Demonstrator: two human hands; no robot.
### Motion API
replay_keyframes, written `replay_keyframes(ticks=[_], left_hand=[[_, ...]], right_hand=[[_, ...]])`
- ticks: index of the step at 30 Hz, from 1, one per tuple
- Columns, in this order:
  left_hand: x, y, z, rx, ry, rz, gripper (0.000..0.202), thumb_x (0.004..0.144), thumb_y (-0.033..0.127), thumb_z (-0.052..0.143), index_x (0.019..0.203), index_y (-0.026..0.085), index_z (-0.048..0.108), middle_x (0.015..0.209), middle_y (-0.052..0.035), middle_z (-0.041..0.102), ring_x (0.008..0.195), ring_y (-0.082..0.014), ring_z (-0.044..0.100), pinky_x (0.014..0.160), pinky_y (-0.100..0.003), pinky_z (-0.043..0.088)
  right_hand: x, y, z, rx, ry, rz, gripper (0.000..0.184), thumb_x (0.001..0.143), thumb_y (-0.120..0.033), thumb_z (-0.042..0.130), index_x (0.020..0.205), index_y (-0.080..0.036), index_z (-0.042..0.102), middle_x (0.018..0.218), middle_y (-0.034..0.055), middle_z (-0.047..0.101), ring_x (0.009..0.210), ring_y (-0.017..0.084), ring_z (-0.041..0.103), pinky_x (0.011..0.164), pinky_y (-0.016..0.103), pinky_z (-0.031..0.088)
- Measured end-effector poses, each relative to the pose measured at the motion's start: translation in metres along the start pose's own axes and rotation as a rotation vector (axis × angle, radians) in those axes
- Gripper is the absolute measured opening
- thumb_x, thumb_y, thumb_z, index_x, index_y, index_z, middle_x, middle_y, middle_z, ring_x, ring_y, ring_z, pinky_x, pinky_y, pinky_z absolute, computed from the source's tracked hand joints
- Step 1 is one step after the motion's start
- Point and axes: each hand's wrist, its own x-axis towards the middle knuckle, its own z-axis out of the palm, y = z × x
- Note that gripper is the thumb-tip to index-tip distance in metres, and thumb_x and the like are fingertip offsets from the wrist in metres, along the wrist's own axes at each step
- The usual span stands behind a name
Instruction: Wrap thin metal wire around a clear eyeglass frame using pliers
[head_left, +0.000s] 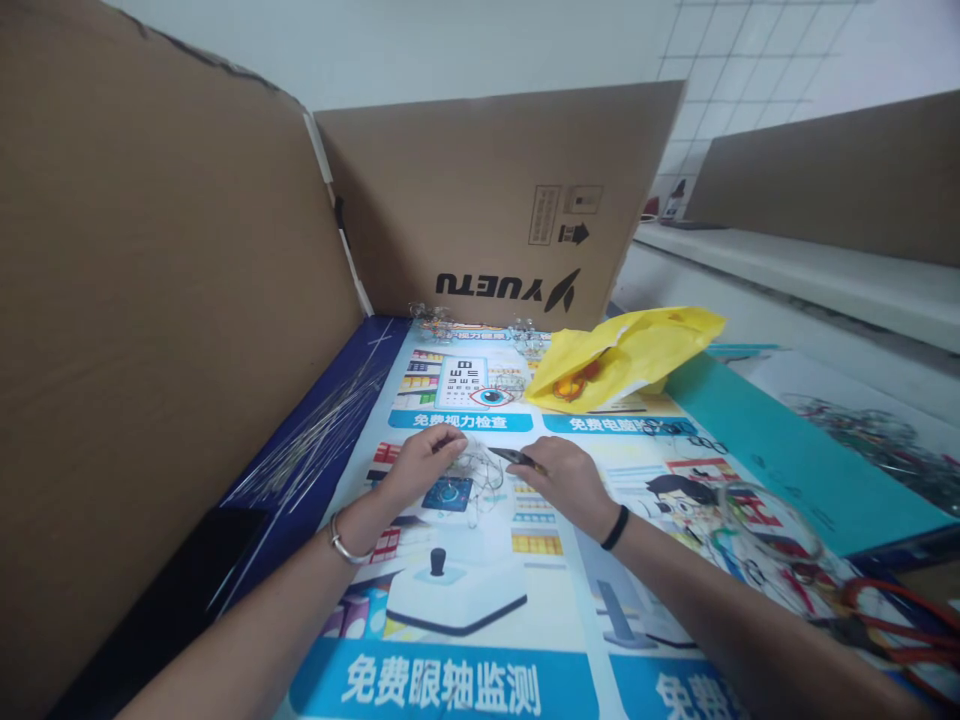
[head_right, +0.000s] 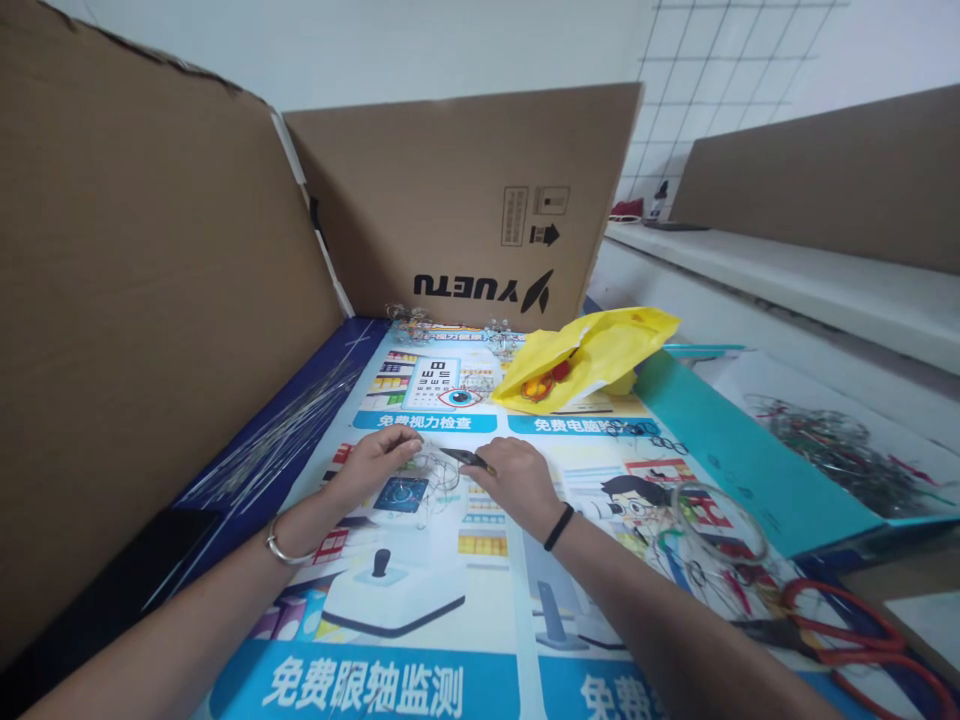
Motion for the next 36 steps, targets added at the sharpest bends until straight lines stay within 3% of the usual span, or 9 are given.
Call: replay_keyframes(ticks=[5, 9, 12, 16, 19, 23, 27, 30, 36], left_hand=[[0.0, 0.001, -0.001, -0.004, 0.023, 0.003, 0.024, 0.081, 0.037, 0.047, 0.08, 0.018, 0.061, 0.077, -0.001, 0.06, 0.074, -0.0151, 0.054, 0.068, -0.025, 0.042], [-0.001, 0.006, -0.008, 0.048, 0.235, 0.035, 0.025, 0.082, 0.037, 0.047, 0.091, 0.018, 0.06, 0.094, -0.0049, 0.062, 0.09, -0.0183, 0.055, 0.08, -0.028, 0.041], [-0.006, 0.02, -0.011, 0.078, 0.326, 0.069, 0.026, 0.082, 0.037, 0.047, 0.091, 0.016, 0.06, 0.092, -0.0052, 0.063, 0.088, -0.0181, 0.056, 0.078, -0.028, 0.043], [-0.019, 0.046, 0.0, 0.019, 0.218, 0.046, 0.029, 0.083, 0.038, 0.046, 0.093, 0.016, 0.062, 0.092, -0.0056, 0.065, 0.088, -0.0178, 0.059, 0.08, -0.028, 0.043], [-0.027, 0.062, 0.013, -0.127, 0.106, -0.045, 0.034, 0.083, 0.037, 0.048, 0.107, 0.017, 0.058, 0.101, -0.0065, 0.066, 0.087, -0.0169, 0.062, 0.08, -0.028, 0.046], [-0.031, 0.069, 0.024, -0.178, 0.114, -0.126, 0.035, 0.081, 0.036, 0.051, 0.109, 0.015, 0.057, 0.088, -0.0062, 0.07, 0.082, -0.0173, 0.064, 0.073, -0.028, 0.049], [-0.03, 0.065, 0.027, -0.272, 0.161, -0.186, 0.028, 0.081, 0.035, 0.051, 0.098, 0.014, 0.062, 0.082, -0.0066, 0.07, 0.076, -0.0174, 0.066, 0.067, -0.028, 0.051], [-0.027, 0.061, 0.026, -0.338, 0.208, -0.192, 0.025, 0.079, 0.035, 0.053, 0.09, 0.014, 0.062, 0.079, -0.0059, 0.07, 0.074, -0.0176, 0.066, 0.067, -0.029, 0.053], [-0.025, 0.062, 0.023, -0.38, 0.286, -0.131, 0.022, 0.081, 0.034, 0.052, 0.086, 0.014, 0.059, 0.083, -0.0063, 0.069, 0.073, -0.0165, 0.066, 0.072, -0.033, 0.053]], right_hand=[[-0.001, 0.001, 0.002, -0.009, 0.022, -0.01, 0.034, 0.082, -0.048, 0.049, 0.074, -0.018, 0.062, 0.07, 0.0024, 0.061, 0.071, 0.014, 0.054, 0.069, 0.025, 0.037], [-0.001, 0.0, 0.002, -0.031, 0.056, -0.01, 0.034, 0.083, -0.048, 0.048, 0.073, -0.018, 0.062, 0.069, 0.002, 0.06, 0.07, 0.013, 0.053, 0.067, 0.025, 0.037], [0.001, -0.002, -0.002, -0.061, 0.126, -0.029, 0.036, 0.083, -0.048, 0.047, 0.072, -0.018, 0.062, 0.067, 0.0024, 0.06, 0.068, 0.013, 0.053, 0.066, 0.024, 0.036], [0.004, -0.009, -0.012, -0.1, 0.234, -0.085, 0.034, 0.083, -0.046, 0.048, 0.072, -0.017, 0.063, 0.065, 0.0033, 0.059, 0.068, 0.015, 0.051, 0.068, 0.026, 0.034], [0.004, -0.016, -0.021, -0.16, 0.271, -0.132, 0.032, 0.084, -0.043, 0.048, 0.069, -0.017, 0.061, 0.063, 0.0034, 0.057, 0.067, 0.015, 0.049, 0.067, 0.027, 0.031], [0.003, -0.024, -0.03, -0.204, 0.269, -0.166, 0.032, 0.085, -0.042, 0.047, 0.069, -0.017, 0.059, 0.064, 0.0035, 0.056, 0.066, 0.015, 0.045, 0.066, 0.029, 0.028], [0.002, -0.029, -0.033, -0.224, 0.214, -0.139, 0.032, 0.086, -0.042, 0.045, 0.069, -0.018, 0.058, 0.065, 0.0039, 0.056, 0.067, 0.016, 0.045, 0.065, 0.03, 0.027], [0.002, -0.03, -0.031, -0.034, 0.131, -0.029, 0.034, 0.085, -0.045, 0.045, 0.07, -0.017, 0.057, 0.068, 0.0033, 0.056, 0.069, 0.015, 0.047, 0.064, 0.028, 0.03], [-0.002, -0.036, -0.023, 0.677, -0.156, 0.263, 0.042, 0.085, -0.049, 0.04, 0.057, -0.018, 0.043, 0.053, -0.0035, 0.044, 0.053, 0.009, 0.043, 0.049, 0.021, 0.03]])
